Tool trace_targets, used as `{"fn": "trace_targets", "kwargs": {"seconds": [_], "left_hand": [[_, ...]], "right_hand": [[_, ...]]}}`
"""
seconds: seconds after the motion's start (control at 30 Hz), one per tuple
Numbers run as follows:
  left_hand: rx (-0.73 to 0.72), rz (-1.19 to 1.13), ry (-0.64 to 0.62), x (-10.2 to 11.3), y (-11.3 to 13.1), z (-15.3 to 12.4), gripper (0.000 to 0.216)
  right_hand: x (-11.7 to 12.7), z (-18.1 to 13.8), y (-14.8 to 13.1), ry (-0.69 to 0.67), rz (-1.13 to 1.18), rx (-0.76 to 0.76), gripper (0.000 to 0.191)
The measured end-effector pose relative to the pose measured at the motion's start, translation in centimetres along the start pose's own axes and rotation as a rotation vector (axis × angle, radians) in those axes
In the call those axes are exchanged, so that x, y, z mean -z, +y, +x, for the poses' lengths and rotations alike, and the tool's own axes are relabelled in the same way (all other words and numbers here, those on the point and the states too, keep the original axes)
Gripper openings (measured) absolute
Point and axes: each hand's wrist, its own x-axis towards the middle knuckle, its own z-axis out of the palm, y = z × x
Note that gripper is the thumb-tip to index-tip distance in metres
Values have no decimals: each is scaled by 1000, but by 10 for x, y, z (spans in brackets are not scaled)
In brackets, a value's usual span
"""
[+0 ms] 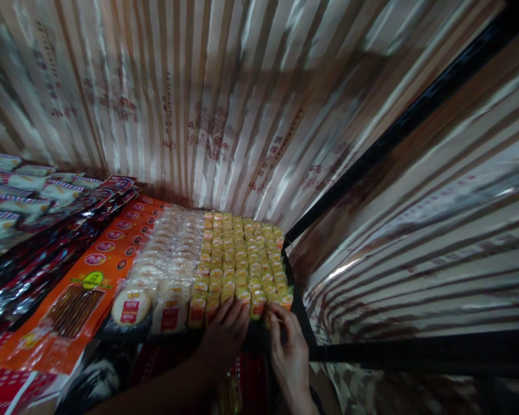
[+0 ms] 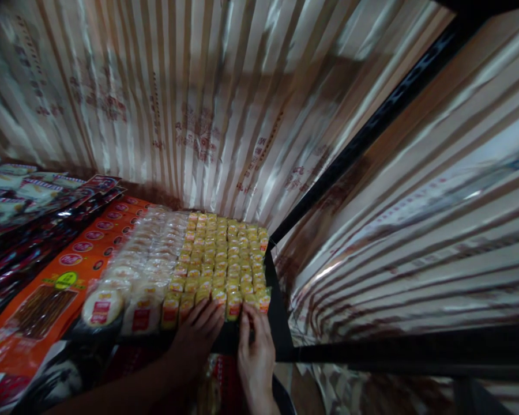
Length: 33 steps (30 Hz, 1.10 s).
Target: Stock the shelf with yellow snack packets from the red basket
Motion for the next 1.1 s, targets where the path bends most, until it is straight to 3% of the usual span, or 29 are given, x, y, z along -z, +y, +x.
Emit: {"fn": "trace_targets", "kwargs": {"seconds": [0.17,0.37,0.6,0.93,1.1], "left_hand": [[30,-25,-27,-9,6,-5,34],[71,-8,-7,-9,9,-6,34],[32,-37,52,-2,10,-1,37],[-152,-60,-108,-11,21,6,46],[-107,-114,-185,-7,19,10,53]], "right_hand": [[-13,-32,5,-140,-83,41,38],[-25,-29,8,-158,-100,33,43],[-23,-27,11,-208,-29,9,45],[-16,-24,17,-203,30,-37,42],[-3,-16,10,-270,3,26,38]]}}
